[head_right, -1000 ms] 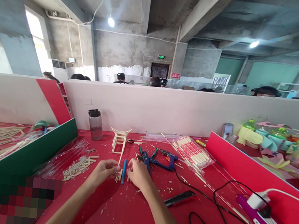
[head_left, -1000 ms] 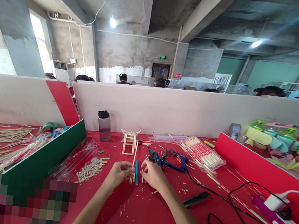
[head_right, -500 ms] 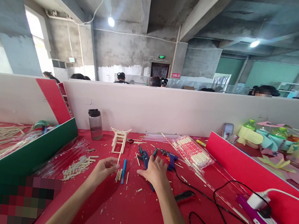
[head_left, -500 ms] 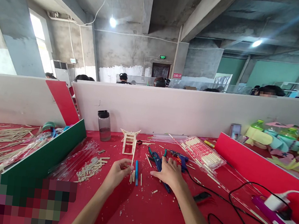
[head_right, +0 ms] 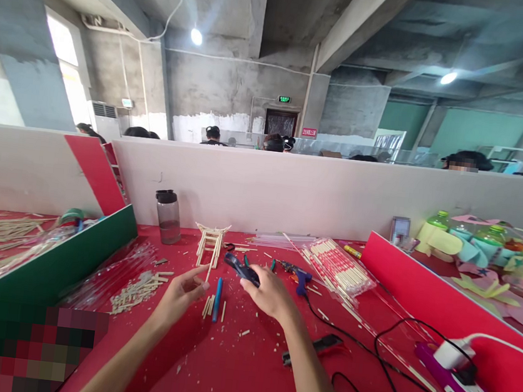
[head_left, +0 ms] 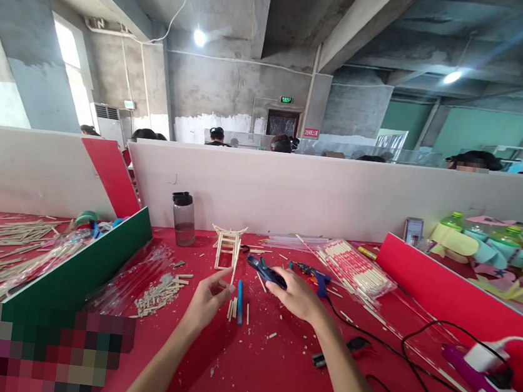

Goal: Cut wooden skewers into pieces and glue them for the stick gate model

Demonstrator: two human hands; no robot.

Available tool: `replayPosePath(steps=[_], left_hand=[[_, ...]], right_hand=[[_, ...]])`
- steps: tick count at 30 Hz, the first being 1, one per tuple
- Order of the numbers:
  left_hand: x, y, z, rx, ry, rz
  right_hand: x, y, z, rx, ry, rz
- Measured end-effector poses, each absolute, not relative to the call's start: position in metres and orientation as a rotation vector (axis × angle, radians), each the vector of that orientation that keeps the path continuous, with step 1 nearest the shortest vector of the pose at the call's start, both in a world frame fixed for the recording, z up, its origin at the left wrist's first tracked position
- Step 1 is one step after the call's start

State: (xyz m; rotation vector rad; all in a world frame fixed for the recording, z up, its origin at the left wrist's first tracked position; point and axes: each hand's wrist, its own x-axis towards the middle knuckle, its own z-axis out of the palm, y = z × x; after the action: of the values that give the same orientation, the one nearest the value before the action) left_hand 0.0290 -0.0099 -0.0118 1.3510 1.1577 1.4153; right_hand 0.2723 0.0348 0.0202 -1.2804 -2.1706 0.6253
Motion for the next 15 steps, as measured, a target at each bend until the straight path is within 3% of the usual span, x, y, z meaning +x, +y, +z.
replayPosePath(steps=[6,15], left_hand=[[0.0297,-0.0131,-0.0075,1.401,1.169,1.408],[0.0295,-0.0139,-0.0055,1.389,1.164,1.332]], right_hand=[[0.2701,0.0244,0.0298,-1.123,-2.265,0.98],[0.271,0.028,0.0234,-0.949,-2.267,1.249]])
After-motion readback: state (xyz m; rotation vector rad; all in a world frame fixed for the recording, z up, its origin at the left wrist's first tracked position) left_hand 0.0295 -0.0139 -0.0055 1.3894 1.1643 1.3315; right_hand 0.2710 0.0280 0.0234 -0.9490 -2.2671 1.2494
